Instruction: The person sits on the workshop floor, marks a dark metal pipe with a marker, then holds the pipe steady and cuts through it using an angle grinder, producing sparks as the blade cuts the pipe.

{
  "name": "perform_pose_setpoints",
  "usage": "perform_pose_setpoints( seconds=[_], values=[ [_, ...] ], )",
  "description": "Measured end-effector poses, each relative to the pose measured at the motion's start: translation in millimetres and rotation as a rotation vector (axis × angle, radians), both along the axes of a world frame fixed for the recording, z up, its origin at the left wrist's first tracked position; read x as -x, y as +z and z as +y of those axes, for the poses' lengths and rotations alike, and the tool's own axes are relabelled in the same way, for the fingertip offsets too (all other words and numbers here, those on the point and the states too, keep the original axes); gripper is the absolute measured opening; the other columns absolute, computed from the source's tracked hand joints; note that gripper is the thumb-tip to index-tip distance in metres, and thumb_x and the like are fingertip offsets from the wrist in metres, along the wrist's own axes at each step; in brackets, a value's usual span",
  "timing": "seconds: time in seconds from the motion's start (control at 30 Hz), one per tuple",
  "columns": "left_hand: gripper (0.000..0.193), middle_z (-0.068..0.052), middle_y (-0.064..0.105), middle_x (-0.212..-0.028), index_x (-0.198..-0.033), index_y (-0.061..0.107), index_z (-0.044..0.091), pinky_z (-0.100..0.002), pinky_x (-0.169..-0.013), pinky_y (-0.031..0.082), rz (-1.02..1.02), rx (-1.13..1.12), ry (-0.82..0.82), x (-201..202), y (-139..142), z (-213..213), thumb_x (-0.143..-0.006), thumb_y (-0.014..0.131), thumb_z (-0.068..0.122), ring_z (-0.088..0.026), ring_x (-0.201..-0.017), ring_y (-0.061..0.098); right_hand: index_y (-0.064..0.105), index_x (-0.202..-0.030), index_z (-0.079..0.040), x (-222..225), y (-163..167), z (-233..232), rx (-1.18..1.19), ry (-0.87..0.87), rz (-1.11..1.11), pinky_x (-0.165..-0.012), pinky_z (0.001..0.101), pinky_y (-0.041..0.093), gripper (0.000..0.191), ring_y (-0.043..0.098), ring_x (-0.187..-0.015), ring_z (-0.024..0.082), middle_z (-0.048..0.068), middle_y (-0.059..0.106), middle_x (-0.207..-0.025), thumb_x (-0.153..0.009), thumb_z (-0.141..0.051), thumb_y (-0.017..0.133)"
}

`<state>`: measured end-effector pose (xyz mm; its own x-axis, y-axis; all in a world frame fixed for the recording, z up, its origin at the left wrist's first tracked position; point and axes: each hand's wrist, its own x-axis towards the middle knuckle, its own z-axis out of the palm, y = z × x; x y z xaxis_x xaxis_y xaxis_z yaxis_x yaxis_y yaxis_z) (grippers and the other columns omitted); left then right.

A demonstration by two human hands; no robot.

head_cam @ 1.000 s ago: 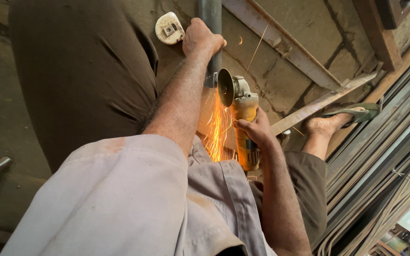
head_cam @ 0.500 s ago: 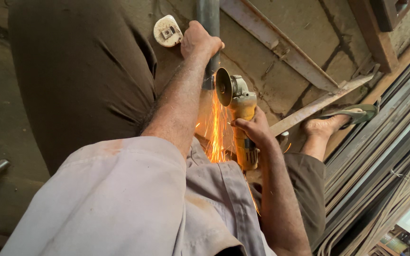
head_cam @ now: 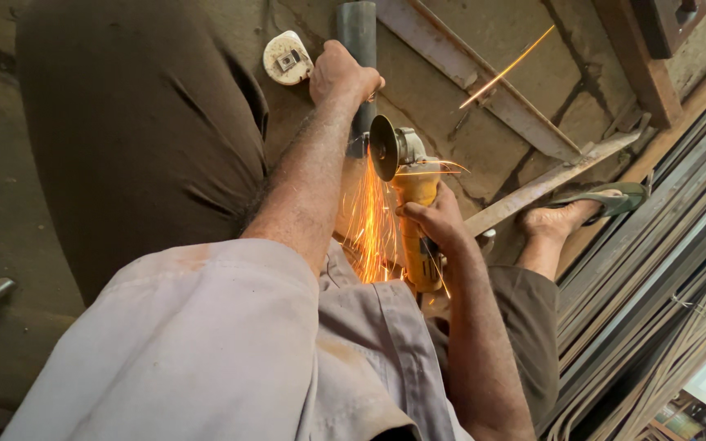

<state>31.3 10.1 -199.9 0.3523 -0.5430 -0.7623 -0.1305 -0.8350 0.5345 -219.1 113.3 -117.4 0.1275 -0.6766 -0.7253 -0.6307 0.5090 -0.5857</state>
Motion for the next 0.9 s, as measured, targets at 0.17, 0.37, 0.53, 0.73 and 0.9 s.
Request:
perform_pose_setpoints(
  seconds=[0.17, 0.37, 0.53, 0.73, 0.9],
  values=[
    [0.078, -0.012, 0.070, -0.122, -0.124, 0.057, 0.006, -0.040, -0.098, 0.054, 0.006, 0.004, 0.001, 1, -1, 1, -0.061, 0.095, 0.033, -0.028, -0.117, 0.066, 0.059, -0.123, -0.004, -1, -2, 2, 0.007, -0.036, -0.020, -0.083, 0.0332, 0.055, 0.057, 0.064, -0.092, 0.015, 0.004, 0.069, -0.106, -0.071, -0.009, 0.080],
    [0.079, -0.012, 0.070, -0.122, -0.125, 0.057, 0.007, -0.041, -0.098, 0.053, 0.014, 0.003, -0.005, 0, -1, 0, -0.061, 0.095, 0.034, -0.028, -0.117, 0.066, 0.060, -0.123, -0.005, -1, -4, 0, 0.025, 0.005, 0.028, -0.084, 0.0322, 0.055, 0.057, 0.065, -0.093, 0.014, 0.004, 0.070, -0.107, -0.071, -0.010, 0.081],
    [0.080, -0.013, 0.070, -0.122, -0.125, 0.058, 0.007, -0.041, -0.098, 0.053, 0.010, 0.011, 0.000, -1, -2, 1, -0.061, 0.096, 0.034, -0.029, -0.118, 0.065, 0.059, -0.124, -0.003, -1, -8, -1, 0.062, 0.016, -0.026, -0.086, 0.0313, 0.055, 0.056, 0.065, -0.095, 0.014, 0.005, 0.070, -0.109, -0.072, -0.010, 0.081],
    [0.080, -0.012, 0.070, -0.122, -0.125, 0.058, 0.007, -0.040, -0.099, 0.053, 0.014, 0.001, 0.000, -1, -2, 0, -0.060, 0.096, 0.034, -0.028, -0.118, 0.067, 0.059, -0.124, -0.003, 1, -9, -2, 0.021, 0.024, -0.035, -0.084, 0.0318, 0.055, 0.057, 0.065, -0.094, 0.014, 0.004, 0.070, -0.107, -0.072, -0.009, 0.080],
    [0.080, -0.012, 0.070, -0.122, -0.125, 0.058, 0.007, -0.040, -0.098, 0.053, 0.007, 0.007, 0.003, -1, -3, 1, -0.060, 0.096, 0.033, -0.028, -0.118, 0.066, 0.059, -0.124, -0.002, 0, -15, -1, 0.034, -0.021, -0.063, -0.084, 0.0310, 0.056, 0.056, 0.066, -0.094, 0.013, 0.003, 0.070, -0.107, -0.073, -0.008, 0.079]
  ],
)
